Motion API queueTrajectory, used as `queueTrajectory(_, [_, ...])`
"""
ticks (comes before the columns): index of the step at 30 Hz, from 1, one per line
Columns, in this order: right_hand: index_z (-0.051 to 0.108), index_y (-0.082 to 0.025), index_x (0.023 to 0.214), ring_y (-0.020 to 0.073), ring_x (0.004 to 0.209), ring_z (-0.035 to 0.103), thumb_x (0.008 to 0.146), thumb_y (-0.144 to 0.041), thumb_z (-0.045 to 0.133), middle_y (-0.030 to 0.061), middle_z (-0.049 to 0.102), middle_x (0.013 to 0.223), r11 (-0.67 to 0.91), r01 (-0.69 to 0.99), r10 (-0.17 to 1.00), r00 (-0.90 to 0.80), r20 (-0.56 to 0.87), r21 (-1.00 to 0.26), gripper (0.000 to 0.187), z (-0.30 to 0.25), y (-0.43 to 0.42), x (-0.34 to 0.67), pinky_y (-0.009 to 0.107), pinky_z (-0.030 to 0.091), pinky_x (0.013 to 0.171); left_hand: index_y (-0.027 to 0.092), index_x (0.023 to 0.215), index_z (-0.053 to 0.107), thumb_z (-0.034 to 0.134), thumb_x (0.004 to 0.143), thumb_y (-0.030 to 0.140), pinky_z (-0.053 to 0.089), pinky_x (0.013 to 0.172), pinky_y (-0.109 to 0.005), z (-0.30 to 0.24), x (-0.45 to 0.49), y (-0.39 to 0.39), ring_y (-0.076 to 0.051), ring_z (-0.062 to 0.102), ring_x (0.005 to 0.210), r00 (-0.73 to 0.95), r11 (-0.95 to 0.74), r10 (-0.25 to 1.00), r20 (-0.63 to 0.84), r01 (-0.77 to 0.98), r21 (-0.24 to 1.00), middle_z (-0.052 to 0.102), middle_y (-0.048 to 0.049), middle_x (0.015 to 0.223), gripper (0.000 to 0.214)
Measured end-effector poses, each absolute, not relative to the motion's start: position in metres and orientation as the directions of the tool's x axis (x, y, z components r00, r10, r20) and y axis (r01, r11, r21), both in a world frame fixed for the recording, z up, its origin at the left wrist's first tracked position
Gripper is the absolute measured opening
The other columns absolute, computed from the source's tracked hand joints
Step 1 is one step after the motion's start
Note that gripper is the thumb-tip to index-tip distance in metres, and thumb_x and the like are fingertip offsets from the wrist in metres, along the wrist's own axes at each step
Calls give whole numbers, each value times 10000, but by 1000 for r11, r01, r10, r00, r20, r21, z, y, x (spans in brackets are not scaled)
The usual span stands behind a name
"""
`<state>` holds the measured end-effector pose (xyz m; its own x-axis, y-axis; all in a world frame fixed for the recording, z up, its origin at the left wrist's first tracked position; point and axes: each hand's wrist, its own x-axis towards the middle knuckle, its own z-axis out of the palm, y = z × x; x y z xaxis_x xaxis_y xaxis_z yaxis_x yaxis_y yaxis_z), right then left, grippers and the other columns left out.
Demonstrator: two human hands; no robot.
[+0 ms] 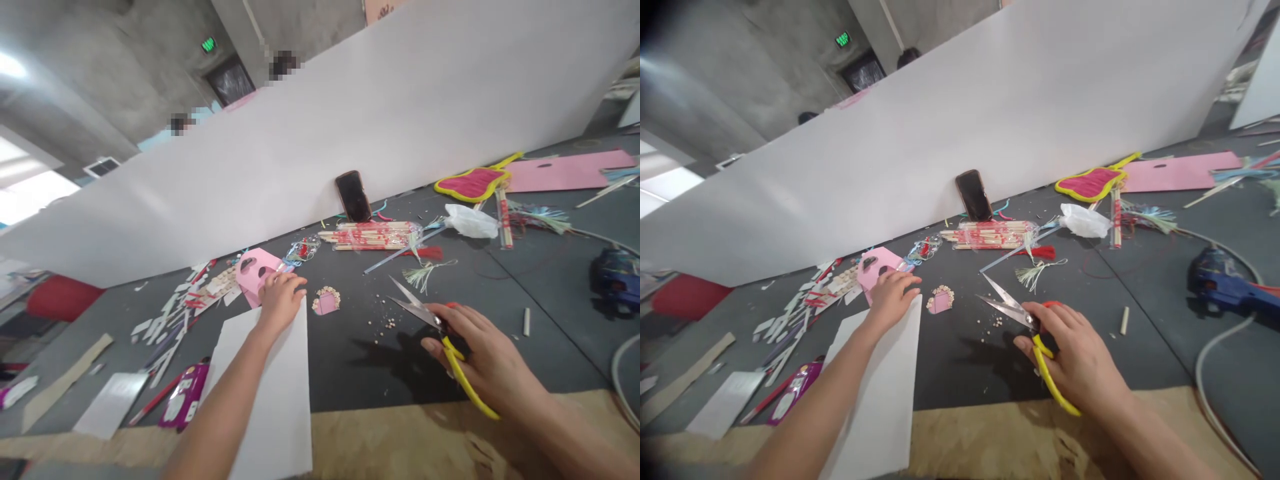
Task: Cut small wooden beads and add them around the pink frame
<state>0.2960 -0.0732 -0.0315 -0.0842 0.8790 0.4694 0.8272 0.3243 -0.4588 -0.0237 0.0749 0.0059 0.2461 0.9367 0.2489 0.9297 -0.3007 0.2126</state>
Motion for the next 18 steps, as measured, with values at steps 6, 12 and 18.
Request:
queueTrajectory(6, [534, -212, 1148, 208, 845, 605, 857, -400, 554, 66, 623, 938, 320, 832, 882, -88, 462, -453, 347, -30, -72, 296, 322, 489, 727, 264, 782, 716, 604, 752, 229, 361, 949, -425, -10, -21, 104, -262, 531, 1032, 287, -303, 953, 101, 926, 227, 704, -18, 973, 121])
queueTrajectory(12, [531, -218, 1152, 204, 843, 603, 854, -411, 559, 60, 620, 933, 327, 826, 886, -98, 454, -459, 356, -31, -71, 295, 316, 486, 728, 266, 762, 721, 592, 762, 241, 333, 964, -406, -17, -18, 109, -251, 523, 1059, 296, -293, 955, 22, 930, 223, 697, -8, 1007, 132])
queueTrajectory(18, [531, -231, 1147, 201, 825, 608, 861, -422, 551, 57, 624, 923, 320, 820, 889, -87, 450, -474, 344, -30, -71, 295, 312, 487, 710, 260, 721, 702, 545, 808, 230, 276, 968, -451, -19, -14, 112, -281, 442, 1155, 280, -283, 959, 46, 940, 190, 675, -14, 1066, 182])
